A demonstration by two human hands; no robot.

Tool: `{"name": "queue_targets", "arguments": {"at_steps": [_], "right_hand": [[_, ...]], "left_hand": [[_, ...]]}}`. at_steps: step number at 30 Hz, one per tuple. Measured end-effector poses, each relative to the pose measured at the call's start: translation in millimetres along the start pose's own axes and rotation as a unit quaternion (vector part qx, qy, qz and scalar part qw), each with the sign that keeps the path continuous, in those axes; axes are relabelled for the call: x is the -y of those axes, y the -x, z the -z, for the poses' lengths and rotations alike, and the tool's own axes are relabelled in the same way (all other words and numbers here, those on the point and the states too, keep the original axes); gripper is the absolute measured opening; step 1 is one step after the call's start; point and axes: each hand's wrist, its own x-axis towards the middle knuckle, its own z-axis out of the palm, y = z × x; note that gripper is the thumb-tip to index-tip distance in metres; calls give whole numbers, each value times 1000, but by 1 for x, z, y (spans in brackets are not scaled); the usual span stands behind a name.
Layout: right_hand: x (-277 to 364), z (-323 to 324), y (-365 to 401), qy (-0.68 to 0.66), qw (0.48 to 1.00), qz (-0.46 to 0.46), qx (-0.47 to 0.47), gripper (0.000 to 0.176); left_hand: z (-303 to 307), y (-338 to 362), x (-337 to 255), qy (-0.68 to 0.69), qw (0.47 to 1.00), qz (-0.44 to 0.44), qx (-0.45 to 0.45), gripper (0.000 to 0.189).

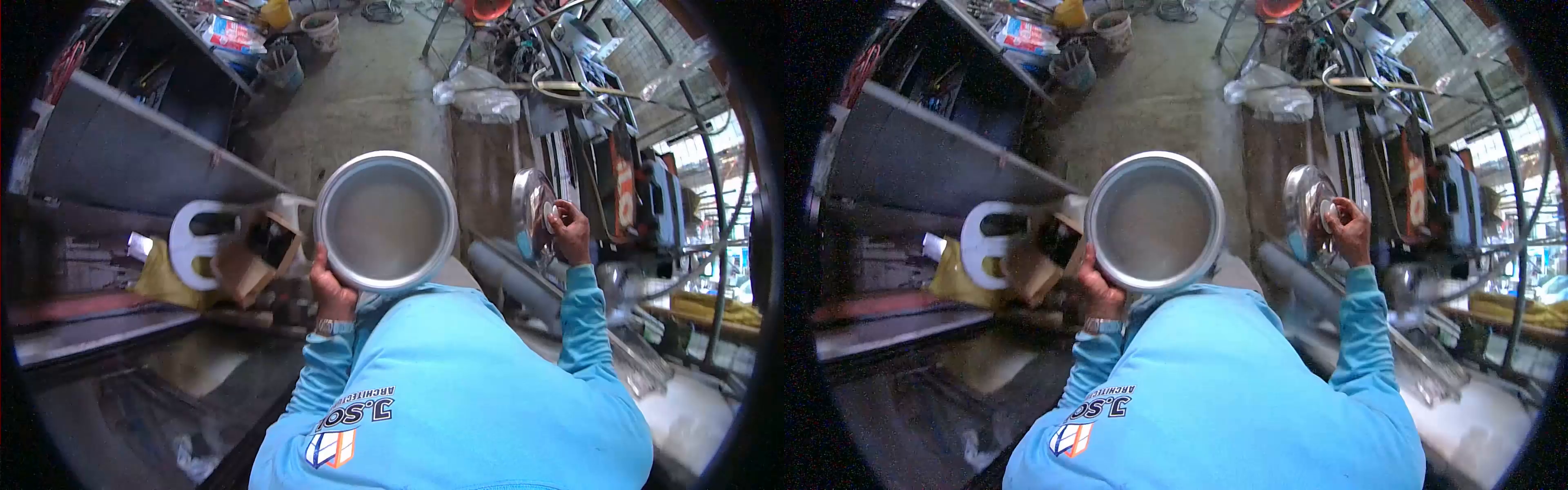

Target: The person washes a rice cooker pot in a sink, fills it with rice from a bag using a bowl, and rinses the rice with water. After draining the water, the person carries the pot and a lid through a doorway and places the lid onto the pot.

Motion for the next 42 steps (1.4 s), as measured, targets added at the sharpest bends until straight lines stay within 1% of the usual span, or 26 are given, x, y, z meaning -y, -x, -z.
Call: {"name": "queue_targets", "arguments": {"at_steps": [1,2,3,5,7,8,10,11,13,15,16,19,20,23,24,27,28,30,31,33,35,37,38,39,41,42], "right_hand": [[3,-8,-24,-13,999,35,3,37],[4,-18,-51,-45,997,58,-8,39],[26,-34,-81,-47,997,66,-7,39],[75,-54,-107,-21,986,162,-18,40],[123,-69,-140,49,973,223,23,40],[140,-79,-161,88,953,288,28,41],[172,-106,-198,54,933,346,80,41],[182,-121,-216,55,934,344,78,41],[190,-150,-250,67,923,343,162,40],[190,-180,-288,82,924,329,175,40],[189,-193,-307,95,923,324,186,40],[190,-214,-363,88,924,333,164,40],[192,-215,-375,79,936,308,152,39],[202,-217,-422,70,942,301,131,39],[203,-220,-435,64,947,290,121,39],[209,-227,-466,89,958,262,81,39],[207,-229,-474,90,961,250,69,39],[201,-229,-493,77,967,230,72,40],[204,-225,-501,81,972,215,51,40],[213,-218,-520,163,946,280,-14,41],[207,-200,-534,138,959,245,-47,43],[187,-171,-556,29,971,149,-187,33],[174,-155,-564,15,975,84,-207,32],[160,-141,-567,15,973,83,-216,32],[123,-110,-575,13,974,-108,-199,27],[113,-99,-584,12,971,-104,-215,27]], "left_hand": [[8,-31,15,24,999,9,44,44],[0,-54,25,30,998,11,62,43],[-9,-74,22,36,996,13,75,42],[-26,-106,29,18,998,15,66,41],[-57,-147,37,25,999,25,40,39],[-74,-166,42,21,998,23,49,38],[-95,-210,51,27,998,37,51,38],[-112,-227,53,31,997,52,48,38],[-143,-260,57,35,995,68,64,38],[-168,-299,57,26,986,101,130,37],[-179,-320,56,29,983,123,130,36],[-222,-377,50,-12,980,132,151,35],[-237,-390,47,-13,978,154,141,35],[-275,-438,37,-34,965,192,175,34],[-288,-452,33,-71,965,192,162,35],[-327,-487,25,-90,951,233,180,34],[-328,-501,27,-100,946,245,186,34],[-323,-534,37,-137,944,232,190,37],[-338,-539,37,-149,935,248,203,37],[-375,-546,35,-133,932,272,201,39],[-392,-567,38,-150,918,294,217,42],[-407,-594,42,-149,927,278,204,42],[-419,-608,43,-155,918,281,233,43],[-433,-615,46,-159,914,283,241,43],[-485,-617,60,-203,916,239,249,42],[-498,-631,70,-201,916,245,245,44]]}}
